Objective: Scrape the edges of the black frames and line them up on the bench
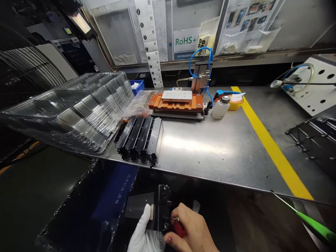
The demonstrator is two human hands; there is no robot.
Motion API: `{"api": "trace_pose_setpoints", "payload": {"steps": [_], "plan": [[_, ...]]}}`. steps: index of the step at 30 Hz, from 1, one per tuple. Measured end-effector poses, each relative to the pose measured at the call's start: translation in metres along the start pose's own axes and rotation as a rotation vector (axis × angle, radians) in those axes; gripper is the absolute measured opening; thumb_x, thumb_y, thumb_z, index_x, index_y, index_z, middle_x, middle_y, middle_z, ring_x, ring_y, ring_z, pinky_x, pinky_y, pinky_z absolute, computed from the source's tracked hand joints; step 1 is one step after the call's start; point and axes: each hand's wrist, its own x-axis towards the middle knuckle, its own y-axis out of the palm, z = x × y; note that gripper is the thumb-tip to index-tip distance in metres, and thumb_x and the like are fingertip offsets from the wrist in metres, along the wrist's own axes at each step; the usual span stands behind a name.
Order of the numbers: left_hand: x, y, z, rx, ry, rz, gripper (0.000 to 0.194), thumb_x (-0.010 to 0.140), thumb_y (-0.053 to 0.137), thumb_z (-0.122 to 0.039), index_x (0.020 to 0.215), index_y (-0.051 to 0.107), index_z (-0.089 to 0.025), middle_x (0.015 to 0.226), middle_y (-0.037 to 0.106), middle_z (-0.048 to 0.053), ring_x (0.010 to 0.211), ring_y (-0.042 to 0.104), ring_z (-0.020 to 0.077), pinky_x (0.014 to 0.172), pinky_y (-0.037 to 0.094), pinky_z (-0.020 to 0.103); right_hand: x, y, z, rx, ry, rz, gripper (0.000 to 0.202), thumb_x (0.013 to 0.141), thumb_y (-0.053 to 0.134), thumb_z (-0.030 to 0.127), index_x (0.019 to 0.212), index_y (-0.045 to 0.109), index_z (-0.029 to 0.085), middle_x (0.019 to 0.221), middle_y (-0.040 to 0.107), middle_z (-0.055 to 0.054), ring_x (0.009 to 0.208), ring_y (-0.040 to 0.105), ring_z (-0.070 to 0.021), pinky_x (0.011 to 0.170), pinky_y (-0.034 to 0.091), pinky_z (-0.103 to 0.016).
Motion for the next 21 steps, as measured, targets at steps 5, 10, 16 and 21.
{"api": "trace_pose_setpoints", "payload": {"steps": [5, 10, 16, 21], "plan": [[-0.004, 0.006, -0.001, -0.022, -0.007, 0.023, 0.033, 0.097, 0.055, -0.041, 0.119, 0.062, -0.017, 0.119, 0.064, 0.011, 0.1, 0.064, 0.0201, 0.087, 0.056, 0.041, 0.003, -0.002, -0.002, -0.058, -0.061, 0.056, 0.052, 0.096, 0.051, 0.061, 0.067, 0.045, 0.019, 0.057, 0.052, 0.005, 0.047, 0.049, -0.0065, 0.045, 0.032, -0.019], [-0.004, 0.009, -0.001, -0.002, 0.016, 0.02, 0.032, 0.097, 0.057, -0.04, 0.117, 0.063, -0.016, 0.119, 0.064, 0.011, 0.103, 0.064, 0.0208, 0.09, 0.054, 0.042, 0.004, 0.001, -0.004, -0.192, -0.232, -0.065, 0.048, 0.102, 0.05, 0.045, 0.063, 0.041, 0.018, 0.053, 0.045, 0.004, 0.046, 0.041, -0.0077, 0.045, 0.027, -0.023], [-0.003, 0.011, 0.002, 0.079, 0.069, -0.035, 0.034, 0.097, 0.056, -0.044, 0.113, 0.065, -0.016, 0.115, 0.067, 0.01, 0.1, 0.065, 0.0198, 0.09, 0.054, 0.041, 0.008, 0.003, -0.002, -0.228, -0.129, -0.101, 0.048, 0.098, 0.049, 0.058, 0.072, 0.051, 0.018, 0.06, 0.048, 0.002, 0.052, 0.046, -0.0093, 0.05, 0.033, -0.022], [0.001, 0.012, 0.002, 0.14, 0.121, -0.079, 0.036, 0.097, 0.055, -0.046, 0.114, 0.065, -0.016, 0.113, 0.068, 0.01, 0.097, 0.066, 0.0195, 0.087, 0.056, 0.041, 0.007, 0.005, -0.009, -0.264, -0.133, -0.083, 0.047, 0.104, 0.043, 0.049, 0.069, 0.046, 0.018, 0.061, 0.05, 0.001, 0.054, 0.046, -0.0109, 0.052, 0.03, -0.025]]}}
